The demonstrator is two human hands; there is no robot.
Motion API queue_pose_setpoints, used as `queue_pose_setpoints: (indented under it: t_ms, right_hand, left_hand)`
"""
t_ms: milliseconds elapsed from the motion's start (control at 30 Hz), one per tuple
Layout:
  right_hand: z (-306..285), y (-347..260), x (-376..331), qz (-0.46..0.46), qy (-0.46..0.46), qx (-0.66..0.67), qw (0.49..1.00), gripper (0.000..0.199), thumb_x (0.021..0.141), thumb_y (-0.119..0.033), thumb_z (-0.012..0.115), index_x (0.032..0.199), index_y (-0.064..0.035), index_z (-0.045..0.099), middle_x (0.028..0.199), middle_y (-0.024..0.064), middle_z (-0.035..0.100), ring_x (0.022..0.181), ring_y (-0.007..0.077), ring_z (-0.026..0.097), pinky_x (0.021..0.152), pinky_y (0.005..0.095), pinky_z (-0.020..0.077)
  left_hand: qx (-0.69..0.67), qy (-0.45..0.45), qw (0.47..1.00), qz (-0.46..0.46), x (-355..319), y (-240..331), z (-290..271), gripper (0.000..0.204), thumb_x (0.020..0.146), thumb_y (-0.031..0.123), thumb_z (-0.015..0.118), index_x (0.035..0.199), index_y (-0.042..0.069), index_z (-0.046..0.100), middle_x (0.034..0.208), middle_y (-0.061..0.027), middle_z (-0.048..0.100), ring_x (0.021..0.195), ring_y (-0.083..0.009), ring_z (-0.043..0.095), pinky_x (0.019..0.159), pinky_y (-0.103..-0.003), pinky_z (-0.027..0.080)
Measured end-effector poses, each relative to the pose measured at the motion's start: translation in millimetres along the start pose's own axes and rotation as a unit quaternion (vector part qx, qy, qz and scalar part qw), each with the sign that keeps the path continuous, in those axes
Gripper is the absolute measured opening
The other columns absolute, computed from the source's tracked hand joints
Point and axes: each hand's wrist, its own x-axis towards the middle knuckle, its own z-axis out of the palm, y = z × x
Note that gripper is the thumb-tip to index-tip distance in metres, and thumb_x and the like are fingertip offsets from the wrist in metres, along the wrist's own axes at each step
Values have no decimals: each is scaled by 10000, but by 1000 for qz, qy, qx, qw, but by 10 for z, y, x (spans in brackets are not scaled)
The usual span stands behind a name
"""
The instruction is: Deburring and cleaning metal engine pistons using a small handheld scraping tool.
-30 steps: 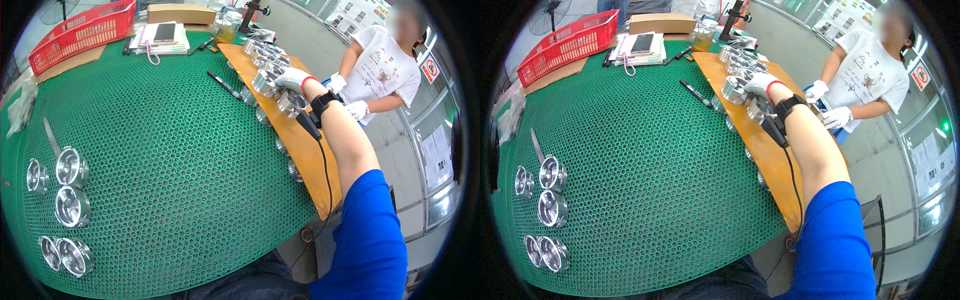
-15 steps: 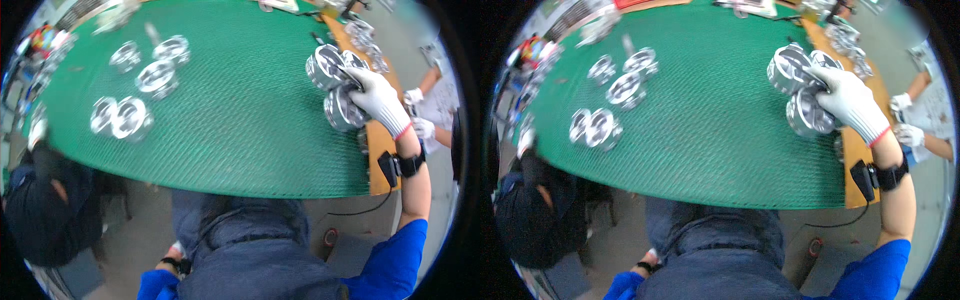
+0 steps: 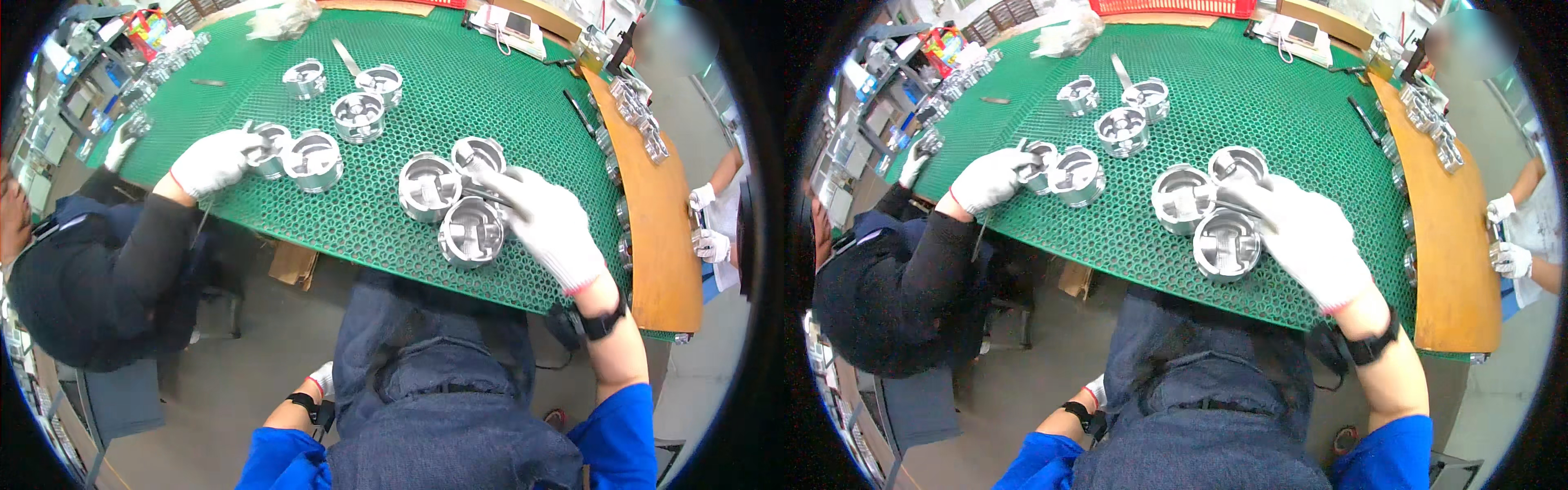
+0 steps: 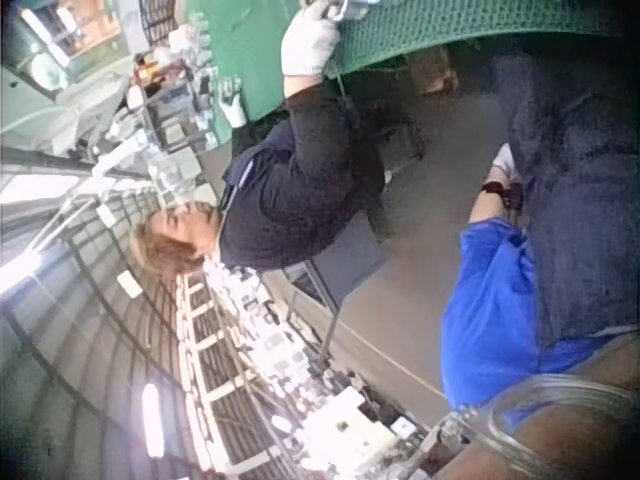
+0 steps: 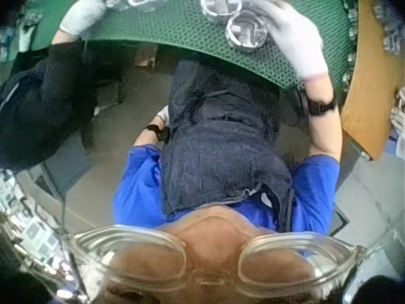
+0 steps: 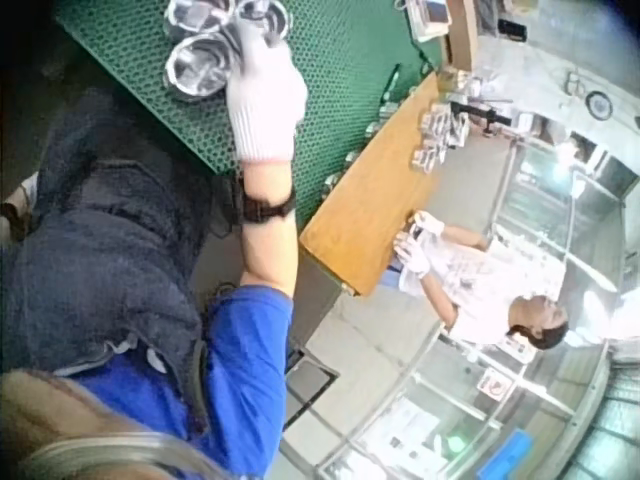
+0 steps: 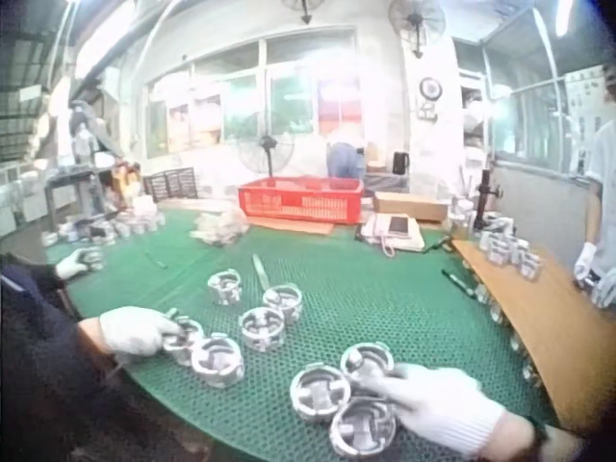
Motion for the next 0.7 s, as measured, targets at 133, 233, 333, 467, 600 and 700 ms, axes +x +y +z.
queue_pose_setpoints:
  t_ms: [133,233,333,467,600,700]
  right_hand:
    - [-7,429,-662,169,38,-51,984,525,843,24,613,1324,-184,643,1014,141,679,871,319,682,761,384,551]
    - [167,695,-1207,260,62,-99,958,551,806,98,614,1301,-140,660,998,165,682,839,324,687,739,396,546]
    - [259,661,-1167,290,50,-129,947,547,736,159,621,1238,-51,684,906,177,667,716,307,651,647,385,519]
    - [262,646,-1149,342,12,-119,932,519,721,162,633,1200,-28,694,844,155,639,685,294,632,607,371,497]
    - [249,633,-1155,331,19,-146,932,496,723,144,664,1177,-51,703,837,136,626,690,285,638,609,372,508]
    - [271,628,-1126,329,44,-123,935,504,720,131,684,1175,-84,705,873,138,644,704,293,655,623,388,534]
  left_hand:
    - [93,106,990,-29,164,346,-370,434,1024,442,471,1211,118,691,1242,-136,675,1094,-292,625,924,-414,510]
    - [196,173,964,-44,384,893,-709,440,1019,447,466,1214,125,693,1256,-147,668,1108,-304,621,927,-424,508]
    - [301,248,918,-64,429,1433,-1244,447,1014,452,461,1217,131,696,1269,-159,660,1123,-317,618,930,-435,507]
    - [439,335,832,-45,361,2415,-2007,456,1006,459,455,1222,140,699,1287,-174,650,1143,-333,614,933,-448,505]
    - [542,426,724,24,78,3639,-2757,465,999,465,449,1226,149,703,1305,-190,639,1162,-350,609,937,-462,503]
    - [587,500,631,89,-329,4633,-3349,473,994,470,444,1230,155,705,1318,-202,632,1177,-362,606,940,-472,501]
